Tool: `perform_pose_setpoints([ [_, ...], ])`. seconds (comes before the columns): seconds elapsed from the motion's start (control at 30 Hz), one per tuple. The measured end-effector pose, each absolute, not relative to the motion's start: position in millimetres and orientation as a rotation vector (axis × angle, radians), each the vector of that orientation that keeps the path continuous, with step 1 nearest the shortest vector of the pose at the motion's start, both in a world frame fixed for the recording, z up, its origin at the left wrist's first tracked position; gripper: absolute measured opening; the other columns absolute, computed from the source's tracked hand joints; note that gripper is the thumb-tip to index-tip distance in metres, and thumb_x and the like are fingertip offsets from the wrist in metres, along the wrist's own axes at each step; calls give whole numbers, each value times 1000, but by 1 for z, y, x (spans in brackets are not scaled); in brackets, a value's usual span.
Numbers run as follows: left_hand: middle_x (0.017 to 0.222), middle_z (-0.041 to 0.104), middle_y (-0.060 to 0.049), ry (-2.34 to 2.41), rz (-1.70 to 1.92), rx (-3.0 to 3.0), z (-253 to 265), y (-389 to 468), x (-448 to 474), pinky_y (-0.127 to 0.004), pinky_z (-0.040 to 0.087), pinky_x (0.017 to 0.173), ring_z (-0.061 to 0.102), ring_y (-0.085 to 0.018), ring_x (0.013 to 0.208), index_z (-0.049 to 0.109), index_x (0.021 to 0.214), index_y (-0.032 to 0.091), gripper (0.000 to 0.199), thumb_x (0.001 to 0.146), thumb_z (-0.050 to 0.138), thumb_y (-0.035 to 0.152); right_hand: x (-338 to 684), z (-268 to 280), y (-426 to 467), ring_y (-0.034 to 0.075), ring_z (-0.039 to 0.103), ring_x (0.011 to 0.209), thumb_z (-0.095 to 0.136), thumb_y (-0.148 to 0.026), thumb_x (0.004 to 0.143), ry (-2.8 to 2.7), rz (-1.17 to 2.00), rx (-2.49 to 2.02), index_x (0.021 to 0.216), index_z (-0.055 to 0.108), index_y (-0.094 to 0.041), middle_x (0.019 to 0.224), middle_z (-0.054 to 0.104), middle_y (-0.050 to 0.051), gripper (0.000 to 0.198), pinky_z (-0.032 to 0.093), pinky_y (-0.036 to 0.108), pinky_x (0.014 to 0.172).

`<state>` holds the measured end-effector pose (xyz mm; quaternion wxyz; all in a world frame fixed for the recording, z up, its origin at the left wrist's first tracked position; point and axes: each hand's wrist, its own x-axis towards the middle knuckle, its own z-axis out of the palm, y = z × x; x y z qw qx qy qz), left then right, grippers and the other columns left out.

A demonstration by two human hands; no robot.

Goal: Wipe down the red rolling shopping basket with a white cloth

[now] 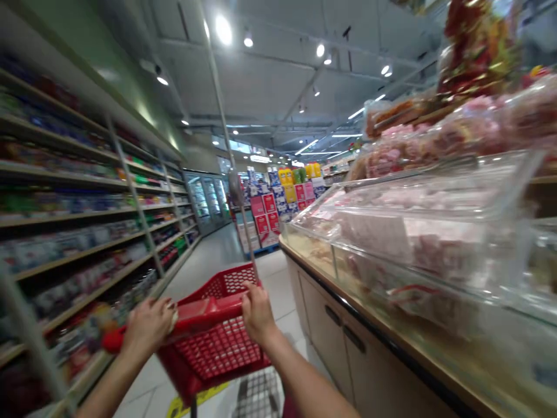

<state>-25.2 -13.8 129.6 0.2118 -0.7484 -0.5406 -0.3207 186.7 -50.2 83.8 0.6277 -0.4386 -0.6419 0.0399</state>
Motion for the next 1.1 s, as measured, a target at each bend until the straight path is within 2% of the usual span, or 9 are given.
perform_pose_setpoints([
  [0.07, 89, 63, -11, -1556, -785, -2030, 127, -27, -19, -45, 43, 79, 56, -27, 89, 61, 71, 18, 19, 70, 42, 22, 182, 79, -49, 16, 55, 82, 35, -17, 80, -1447, 68, -1003, 105, 50, -20, 84, 61, 3, 28, 42, 33, 80],
  [0.17, 102, 60, -11, -1425, -912, -2101, 114, -42, 29, -39, 41, 87, 52, -22, 98, 56, 101, 14, 33, 73, 40, 20, 180, 72, -49, 17, 56, 84, 35, -19, 81, -1454, 50, -985, 106, 50, -20, 86, 61, 3, 29, 42, 34, 81],
  [0.2, 104, 59, -11, -1346, -918, -2155, 110, -43, 43, -39, 40, 90, 51, -22, 100, 55, 104, 13, 35, 72, 41, 20, 182, 71, -48, 17, 56, 86, 35, -20, 81, -1466, 52, -969, 106, 49, -20, 88, 61, 3, 29, 43, 34, 82],
  [0.3, 100, 61, -9, -1224, -892, -2270, 112, -41, 47, -37, 40, 90, 52, -20, 98, 56, 100, 15, 30, 74, 42, 19, 190, 69, -48, 16, 56, 91, 33, -20, 82, -1506, 73, -927, 110, 47, -21, 91, 62, 3, 31, 43, 32, 83],
  [0.5, 88, 63, -14, -1592, -882, -2030, 128, -30, -14, -45, 44, 79, 57, -25, 86, 62, 77, 13, 24, 76, 37, 15, 187, 70, -49, 16, 56, 90, 35, -19, 82, -1510, 18, -956, 108, 49, -22, 91, 62, 2, 29, 45, 32, 81],
  [0.67, 104, 59, -7, -1281, -1003, -2249, 111, -38, 17, -36, 41, 89, 51, -19, 100, 55, 100, 18, 29, 74, 43, 18, 185, 70, -48, 16, 55, 92, 37, -19, 81, -1551, -34, -955, 106, 50, -21, 96, 62, 4, 28, 43, 35, 84],
  [0.8, 93, 63, -5, -1403, -1143, -2076, 109, -30, -32, -36, 44, 84, 55, -19, 91, 58, 87, 19, 21, 74, 42, 23, 188, 77, -47, 17, 57, 88, 36, -20, 80, -1536, 50, -1009, 102, 52, -19, 92, 63, 4, 27, 44, 33, 80],
  [0.9, 87, 63, -9, -1517, -1195, -1930, 107, -28, -58, -42, 46, 78, 57, -22, 84, 58, 82, 16, 23, 76, 36, 21, 185, 82, -45, 17, 59, 75, 35, -23, 79, -1455, 126, -1071, 96, 53, -17, 80, 63, 4, 25, 46, 30, 68],
  [1.1, 111, 57, -5, -1062, -1059, -2277, 97, -38, -13, -37, 38, 94, 47, -18, 108, 53, 103, 20, 30, 76, 40, 20, 189, 78, -39, 17, 59, 70, 39, -24, 76, -1452, 198, -1046, 95, 50, -18, 71, 62, 2, 23, 46, 28, 64],
])
